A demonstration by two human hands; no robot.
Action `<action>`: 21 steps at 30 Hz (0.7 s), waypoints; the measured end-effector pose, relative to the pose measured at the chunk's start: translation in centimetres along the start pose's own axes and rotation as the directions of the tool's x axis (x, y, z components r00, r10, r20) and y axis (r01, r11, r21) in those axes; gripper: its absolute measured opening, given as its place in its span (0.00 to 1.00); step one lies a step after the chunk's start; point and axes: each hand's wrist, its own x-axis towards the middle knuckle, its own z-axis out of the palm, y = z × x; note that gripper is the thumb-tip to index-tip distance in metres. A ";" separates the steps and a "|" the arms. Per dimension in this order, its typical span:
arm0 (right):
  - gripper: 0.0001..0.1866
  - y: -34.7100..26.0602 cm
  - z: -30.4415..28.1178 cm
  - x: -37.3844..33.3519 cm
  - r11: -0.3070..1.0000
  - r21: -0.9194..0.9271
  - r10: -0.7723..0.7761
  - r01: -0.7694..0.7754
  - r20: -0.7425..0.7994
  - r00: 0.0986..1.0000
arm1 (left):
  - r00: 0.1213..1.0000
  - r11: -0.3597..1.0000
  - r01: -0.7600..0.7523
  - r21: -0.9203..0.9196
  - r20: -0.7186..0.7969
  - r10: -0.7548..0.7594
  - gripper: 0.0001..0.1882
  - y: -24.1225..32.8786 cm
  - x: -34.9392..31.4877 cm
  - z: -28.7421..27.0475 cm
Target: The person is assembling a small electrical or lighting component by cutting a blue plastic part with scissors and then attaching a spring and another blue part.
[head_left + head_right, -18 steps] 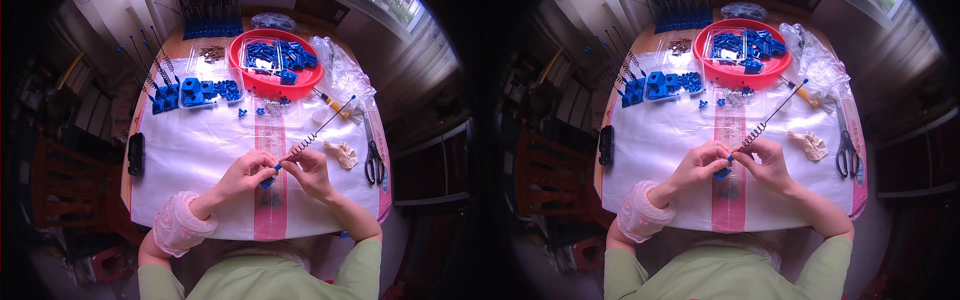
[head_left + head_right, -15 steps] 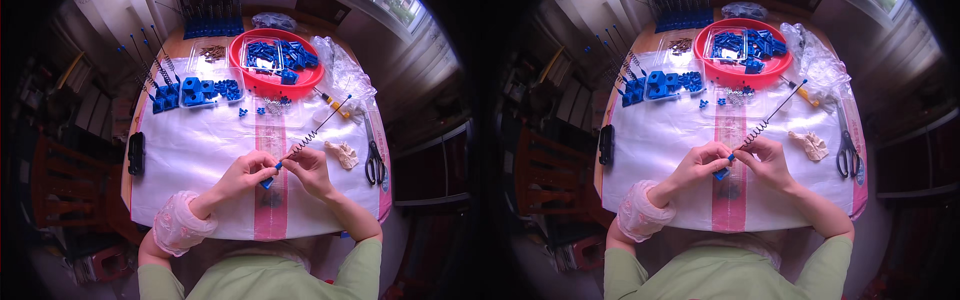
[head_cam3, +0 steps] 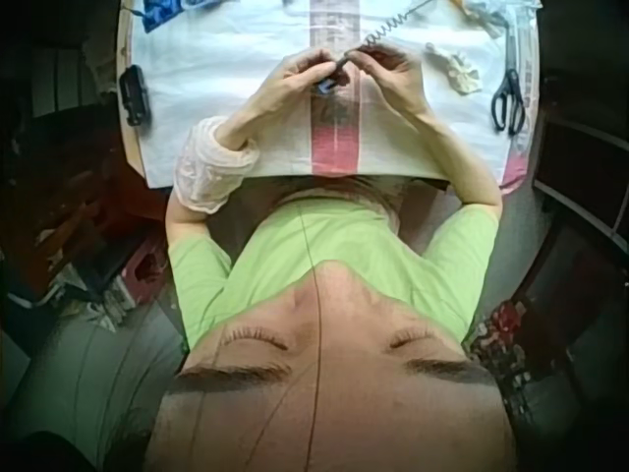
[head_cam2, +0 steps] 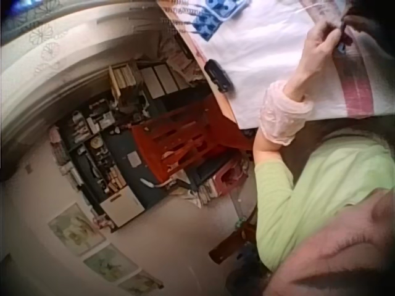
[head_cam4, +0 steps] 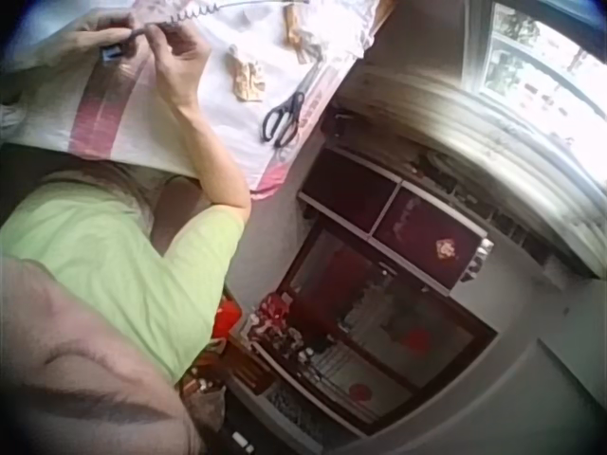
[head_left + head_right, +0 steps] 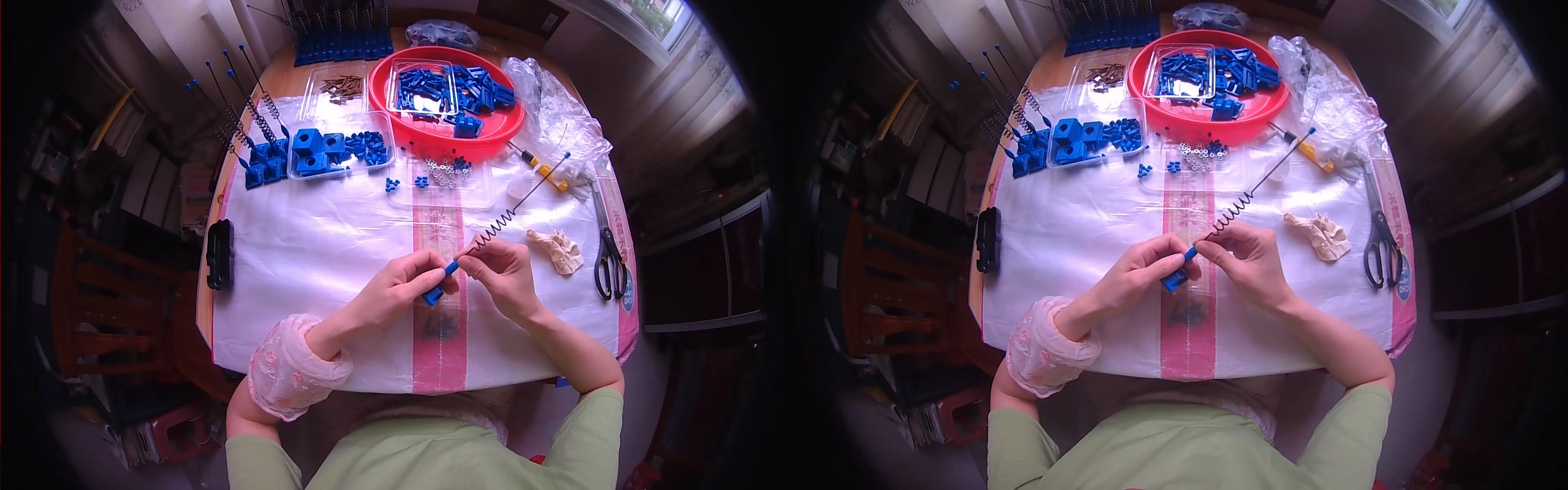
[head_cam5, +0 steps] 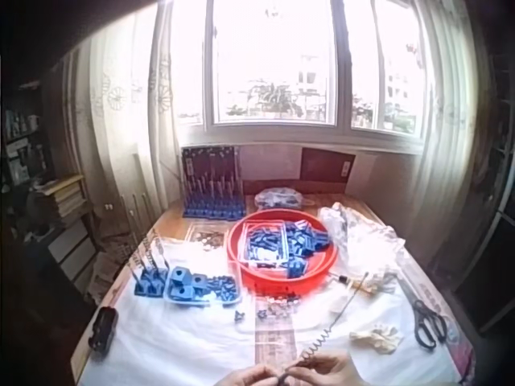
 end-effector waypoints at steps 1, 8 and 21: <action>0.06 0.0 0.1 0.0 1.000 0.007 -0.016 0.016 0.000 1.000 | 1.000 1.000 0.002 -0.020 0.031 -0.001 0.12 -0.3 0.1 -0.2; 0.04 -0.6 0.5 0.2 0.997 -0.003 0.075 -0.075 -0.032 0.997 | 0.990 0.972 0.097 -0.212 0.123 -0.072 0.11 -0.9 0.2 -0.5; 0.06 -0.8 0.4 0.4 0.985 -0.004 0.170 -0.170 0.007 0.985 | 0.956 0.838 0.276 -0.470 0.228 -0.187 0.10 -0.4 -0.1 -0.8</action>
